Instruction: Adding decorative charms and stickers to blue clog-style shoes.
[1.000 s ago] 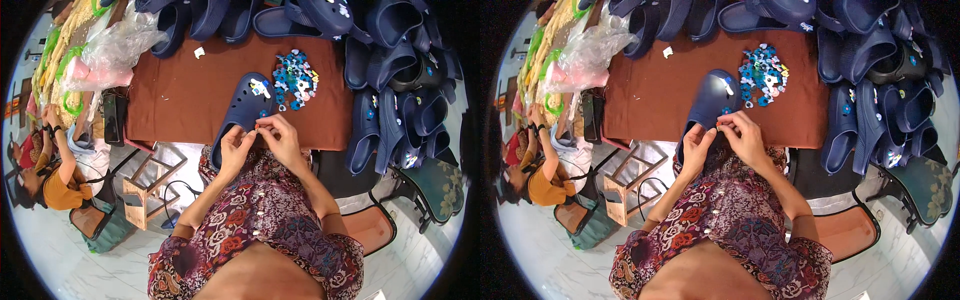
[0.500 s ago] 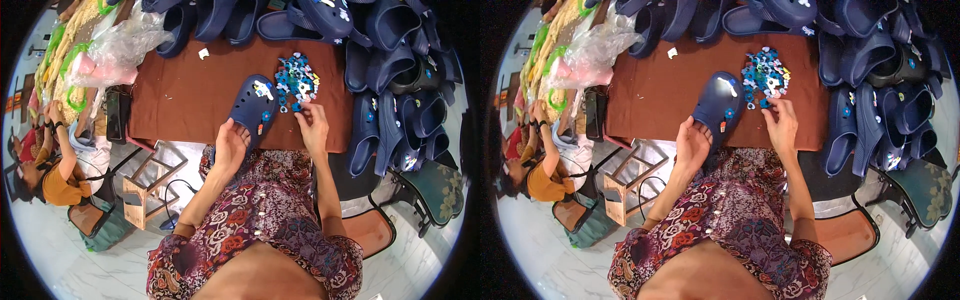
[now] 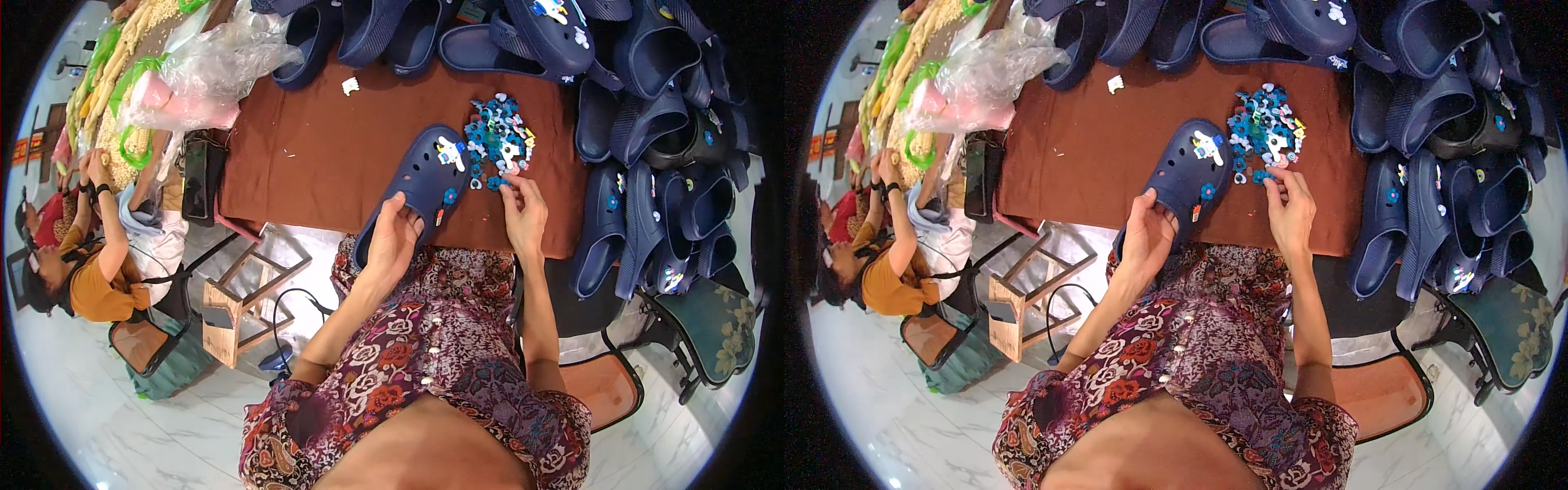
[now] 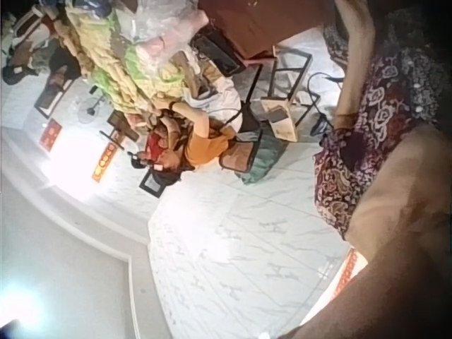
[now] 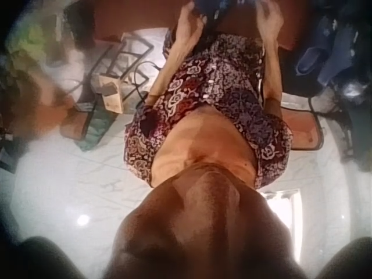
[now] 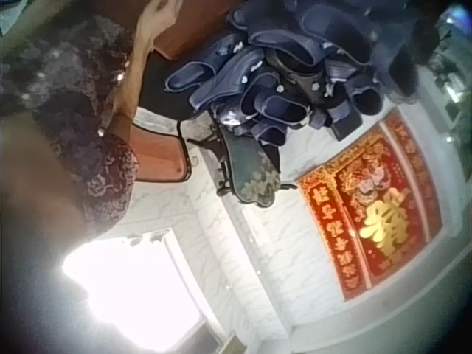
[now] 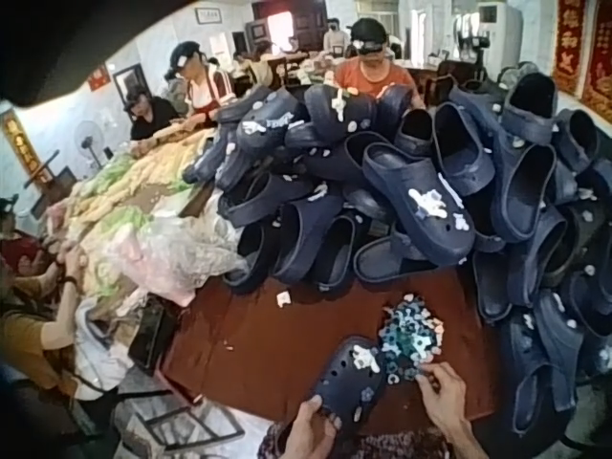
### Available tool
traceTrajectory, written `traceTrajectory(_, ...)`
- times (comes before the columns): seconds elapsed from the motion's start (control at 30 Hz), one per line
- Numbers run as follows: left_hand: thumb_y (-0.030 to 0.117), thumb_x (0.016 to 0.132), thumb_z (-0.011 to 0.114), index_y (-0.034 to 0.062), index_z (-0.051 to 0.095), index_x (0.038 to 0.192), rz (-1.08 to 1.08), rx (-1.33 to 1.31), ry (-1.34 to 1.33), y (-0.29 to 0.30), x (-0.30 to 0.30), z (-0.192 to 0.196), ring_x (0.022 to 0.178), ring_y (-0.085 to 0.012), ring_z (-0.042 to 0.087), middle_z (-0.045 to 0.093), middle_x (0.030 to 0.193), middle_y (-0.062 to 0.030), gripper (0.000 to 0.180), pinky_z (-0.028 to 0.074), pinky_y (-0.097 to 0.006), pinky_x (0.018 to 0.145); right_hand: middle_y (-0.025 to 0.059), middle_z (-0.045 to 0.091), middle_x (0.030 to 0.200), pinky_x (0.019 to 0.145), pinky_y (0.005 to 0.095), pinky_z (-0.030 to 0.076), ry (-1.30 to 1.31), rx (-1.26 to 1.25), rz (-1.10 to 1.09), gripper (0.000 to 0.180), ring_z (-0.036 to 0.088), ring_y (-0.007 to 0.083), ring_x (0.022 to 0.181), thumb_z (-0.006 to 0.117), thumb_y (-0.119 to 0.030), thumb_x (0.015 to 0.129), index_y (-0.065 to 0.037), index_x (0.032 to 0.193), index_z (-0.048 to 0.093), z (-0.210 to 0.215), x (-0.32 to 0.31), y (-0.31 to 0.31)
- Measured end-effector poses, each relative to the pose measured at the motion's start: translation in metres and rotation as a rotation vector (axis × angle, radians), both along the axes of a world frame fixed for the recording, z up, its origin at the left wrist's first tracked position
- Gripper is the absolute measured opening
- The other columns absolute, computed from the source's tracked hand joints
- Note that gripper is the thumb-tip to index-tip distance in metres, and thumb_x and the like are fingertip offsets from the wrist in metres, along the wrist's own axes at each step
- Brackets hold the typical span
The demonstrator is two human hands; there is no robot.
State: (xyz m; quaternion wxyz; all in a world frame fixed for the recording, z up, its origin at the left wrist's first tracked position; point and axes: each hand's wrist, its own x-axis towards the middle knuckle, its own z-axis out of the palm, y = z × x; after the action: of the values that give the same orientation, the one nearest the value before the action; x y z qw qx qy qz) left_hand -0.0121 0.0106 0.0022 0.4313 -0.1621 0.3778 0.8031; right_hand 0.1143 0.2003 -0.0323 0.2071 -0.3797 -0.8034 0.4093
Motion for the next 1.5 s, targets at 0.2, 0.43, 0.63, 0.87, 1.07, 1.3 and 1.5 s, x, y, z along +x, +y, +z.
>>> traceTrajectory(0.2,0.021,0.09,0.061,-0.0028,0.05,0.124,-0.038,0.089,0.014,-0.007,0.015,0.004,0.118,-0.0219,0.053,0.057,0.125,-0.0099,0.043,0.042,-0.04,0.104,0.0023,0.065,0.089,0.067,0.0234,0.049,0.216,-0.245,0.027,0.016,0.059,0.0079,0.074,0.067,-0.007,0.09,-0.002,0.106,0.068,0.021,-0.013,-0.015)
traceTrajectory(0.43,0.019,0.088,0.059,-0.0037,0.046,0.131,-0.031,0.114,-0.034,-0.007,0.017,0.0,0.12,-0.0268,0.054,0.057,0.128,-0.0154,0.05,0.04,-0.045,0.106,0.0008,0.066,0.086,0.068,0.021,0.048,0.296,-0.393,0.086,0.014,0.058,0.0065,0.074,0.07,-0.007,0.089,-0.001,0.102,0.068,0.042,-0.029,-0.028)
traceTrajectory(0.63,0.015,0.088,0.058,-0.0057,0.043,0.133,-0.067,0.088,-0.037,-0.006,0.029,-0.002,0.124,-0.0265,0.051,0.052,0.135,-0.0153,0.052,0.038,-0.043,0.109,0.0026,0.062,0.091,0.069,0.0214,0.05,0.312,-0.336,0.176,0.013,0.061,0.0073,0.077,0.07,-0.005,0.088,0.001,0.1,0.069,0.047,-0.033,-0.032)
traceTrajectory(0.87,0.02,0.094,0.058,-0.0031,0.048,0.132,-0.085,0.196,-0.114,0.01,0.023,-0.002,0.123,-0.0205,0.051,0.056,0.131,-0.0108,0.045,0.037,-0.038,0.109,0.0015,0.058,0.09,0.067,0.0213,0.048,0.309,-0.317,0.164,0.015,0.059,0.0069,0.075,0.072,-0.006,0.087,-0.002,0.101,0.072,0.036,-0.033,-0.03)
traceTrajectory(1.07,0.02,0.095,0.057,-0.0034,0.044,0.136,-0.183,0.201,-0.018,0.005,0.023,-0.007,0.125,-0.0215,0.051,0.053,0.134,-0.0124,0.049,0.036,-0.039,0.111,-0.003,0.053,0.081,0.06,0.0191,0.041,0.251,-0.334,0.151,0.014,0.052,0.0041,0.069,0.077,-0.009,0.083,-0.006,0.096,0.075,0.042,-0.029,-0.027)
traceTrajectory(1.3,0.015,0.091,0.059,-0.0026,0.04,0.139,-0.18,0.105,0.141,0.002,0.026,-0.001,0.128,-0.0246,0.049,0.05,0.137,-0.0136,0.055,0.034,-0.042,0.113,-0.0055,0.051,0.08,0.057,0.0179,0.035,0.261,-0.4,0.173,0.017,0.044,0.0023,0.067,0.08,-0.007,0.078,-0.008,0.095,0.076,0.048,-0.029,-0.02)
traceTrajectory(1.5,0.013,0.089,0.061,-0.0025,0.04,0.139,-0.209,0.099,0.176,0.0,0.018,-0.006,0.127,-0.0261,0.049,0.05,0.136,-0.0149,0.057,0.037,-0.043,0.111,-0.0054,0.052,0.08,0.059,0.0183,0.036,0.228,-0.33,0.149,0.022,0.047,0.0027,0.068,0.083,-0.008,0.073,-0.006,0.091,0.071,0.052,-0.032,-0.018)
